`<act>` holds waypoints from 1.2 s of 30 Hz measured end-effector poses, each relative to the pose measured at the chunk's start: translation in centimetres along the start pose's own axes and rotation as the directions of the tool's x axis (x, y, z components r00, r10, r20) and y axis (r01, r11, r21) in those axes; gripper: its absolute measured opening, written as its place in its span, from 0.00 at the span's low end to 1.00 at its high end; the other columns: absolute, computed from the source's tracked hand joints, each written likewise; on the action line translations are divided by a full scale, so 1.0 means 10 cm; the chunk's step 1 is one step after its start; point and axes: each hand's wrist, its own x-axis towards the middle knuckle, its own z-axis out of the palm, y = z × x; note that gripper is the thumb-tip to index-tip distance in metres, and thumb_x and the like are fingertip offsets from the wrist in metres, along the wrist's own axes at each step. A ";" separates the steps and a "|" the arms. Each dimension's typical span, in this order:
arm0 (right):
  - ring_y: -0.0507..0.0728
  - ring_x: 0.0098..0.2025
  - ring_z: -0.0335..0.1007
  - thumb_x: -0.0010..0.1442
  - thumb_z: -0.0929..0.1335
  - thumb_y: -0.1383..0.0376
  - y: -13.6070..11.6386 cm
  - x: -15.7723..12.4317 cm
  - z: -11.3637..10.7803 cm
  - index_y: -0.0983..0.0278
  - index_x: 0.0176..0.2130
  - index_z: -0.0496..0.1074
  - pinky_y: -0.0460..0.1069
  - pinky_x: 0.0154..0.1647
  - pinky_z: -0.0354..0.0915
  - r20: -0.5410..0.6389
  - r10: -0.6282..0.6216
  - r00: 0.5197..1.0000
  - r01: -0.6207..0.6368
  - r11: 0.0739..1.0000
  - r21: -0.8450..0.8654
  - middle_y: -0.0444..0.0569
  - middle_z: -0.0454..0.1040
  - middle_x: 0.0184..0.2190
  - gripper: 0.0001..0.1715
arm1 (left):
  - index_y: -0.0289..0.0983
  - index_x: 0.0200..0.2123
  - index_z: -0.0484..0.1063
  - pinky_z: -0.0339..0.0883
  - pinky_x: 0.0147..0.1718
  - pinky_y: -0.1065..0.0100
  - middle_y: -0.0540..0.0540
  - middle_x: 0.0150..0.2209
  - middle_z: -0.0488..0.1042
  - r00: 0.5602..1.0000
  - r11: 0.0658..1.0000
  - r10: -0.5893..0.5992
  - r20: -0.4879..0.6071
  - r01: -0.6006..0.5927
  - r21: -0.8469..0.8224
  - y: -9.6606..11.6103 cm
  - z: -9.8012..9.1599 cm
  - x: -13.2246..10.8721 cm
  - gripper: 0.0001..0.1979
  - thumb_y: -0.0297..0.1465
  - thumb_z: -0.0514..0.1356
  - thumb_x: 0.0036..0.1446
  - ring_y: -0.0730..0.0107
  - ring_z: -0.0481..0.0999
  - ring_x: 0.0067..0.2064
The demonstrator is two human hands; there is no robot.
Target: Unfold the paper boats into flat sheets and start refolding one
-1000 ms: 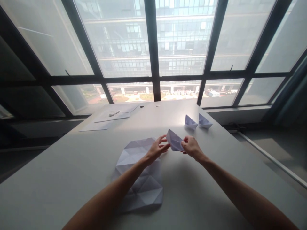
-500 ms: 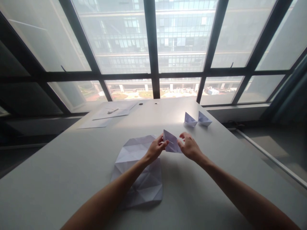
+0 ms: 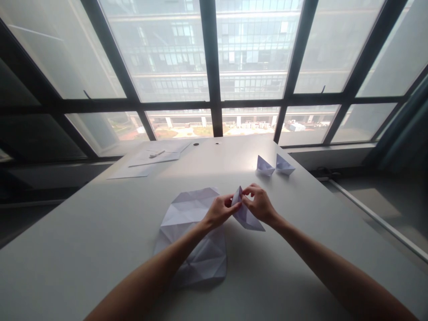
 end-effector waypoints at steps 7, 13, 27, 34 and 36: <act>0.52 0.28 0.58 0.52 0.65 0.62 0.10 0.16 -0.22 0.63 0.26 0.67 0.47 0.31 0.58 0.146 0.224 0.964 -0.267 0.775 0.573 0.41 0.63 0.23 0.07 | 0.32 0.33 0.74 0.60 0.26 0.72 0.46 0.28 0.73 0.994 0.960 -0.104 0.018 0.105 -0.261 -0.03 -0.11 0.01 0.25 0.52 0.63 0.55 0.69 0.69 0.28; 0.53 0.30 0.64 0.51 0.67 0.59 0.31 0.20 -0.22 0.62 0.28 0.64 0.47 0.31 0.61 0.165 0.391 0.906 -0.397 0.647 0.651 0.42 0.66 0.27 0.10 | 0.31 0.29 0.74 0.56 0.24 0.72 0.47 0.24 0.70 0.978 0.933 -0.198 -0.066 0.167 -0.317 -0.14 -0.09 0.01 0.26 0.52 0.66 0.51 0.73 0.65 0.24; 0.55 0.31 0.71 0.55 0.71 0.49 0.26 -0.02 0.03 0.68 0.37 0.78 0.48 0.32 0.68 0.294 0.330 0.897 -0.433 0.791 0.433 0.50 0.77 0.30 0.24 | 0.33 0.26 0.72 0.59 0.21 0.71 0.47 0.23 0.71 0.917 0.863 -0.330 -0.224 0.196 -0.466 -0.30 -0.09 0.08 0.29 0.57 0.63 0.52 0.71 0.68 0.22; 0.53 0.26 0.67 0.53 0.69 0.51 0.37 0.01 0.04 0.68 0.36 0.77 0.47 0.26 0.62 0.118 0.407 0.906 -0.407 0.761 0.505 0.48 0.76 0.28 0.22 | 0.37 0.47 0.75 0.72 0.30 0.64 0.41 0.34 0.79 0.888 0.789 -0.396 -0.235 0.198 -0.582 -0.30 -0.15 0.12 0.27 0.55 0.60 0.59 0.56 0.80 0.37; 0.55 0.28 0.69 0.54 0.68 0.51 0.37 0.03 0.02 0.68 0.36 0.76 0.47 0.28 0.63 0.020 0.399 0.917 -0.351 0.779 0.520 0.50 0.77 0.30 0.22 | 0.39 0.53 0.72 0.73 0.33 0.62 0.40 0.37 0.79 0.906 0.819 -0.359 -0.225 0.190 -0.541 -0.29 -0.18 0.10 0.30 0.56 0.59 0.59 0.55 0.80 0.39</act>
